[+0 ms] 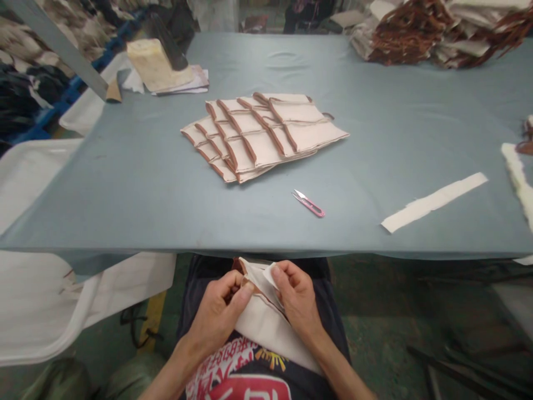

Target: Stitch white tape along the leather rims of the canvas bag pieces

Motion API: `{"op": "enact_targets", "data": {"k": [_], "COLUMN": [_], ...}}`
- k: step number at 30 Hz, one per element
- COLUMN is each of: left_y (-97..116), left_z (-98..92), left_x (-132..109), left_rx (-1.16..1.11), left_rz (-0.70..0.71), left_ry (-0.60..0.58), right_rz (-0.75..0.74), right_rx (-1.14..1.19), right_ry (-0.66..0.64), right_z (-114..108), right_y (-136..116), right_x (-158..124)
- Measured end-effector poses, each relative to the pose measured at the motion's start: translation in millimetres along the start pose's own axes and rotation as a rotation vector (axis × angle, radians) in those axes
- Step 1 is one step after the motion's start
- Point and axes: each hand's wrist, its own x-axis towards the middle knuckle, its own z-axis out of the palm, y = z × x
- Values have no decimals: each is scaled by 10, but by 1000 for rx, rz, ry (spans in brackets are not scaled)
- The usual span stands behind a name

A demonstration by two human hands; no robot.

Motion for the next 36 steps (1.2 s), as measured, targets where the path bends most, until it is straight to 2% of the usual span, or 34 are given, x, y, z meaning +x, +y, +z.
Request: {"op": "enact_targets", "data": {"k": [10,16,20,24,31,36], "left_y": [335,396,430,468,440,402], "left_z": [-168,-177,-167,-159,-204,-245], "left_x": [143,264,318,343,317,293], "left_rx": [23,-85,-199,-247,-273,-274], "left_rz": [234,315,287,318,288,318], "left_ry": [-184,-215,-244,-226,-236,-233], "right_rz": [88,44,-33,-60,-49,-69], "right_rx": [-44,-212,-318,-383,-421,-449], "right_ry": [-203,-197,-173,-169,-177,-170], "right_z": [-148,-80,-17,34,129,199], "right_y": [-690,-962,-1042,-1069,-1012,-968], "right_x": [-287,-345,-307,-283,-302,-296]}}
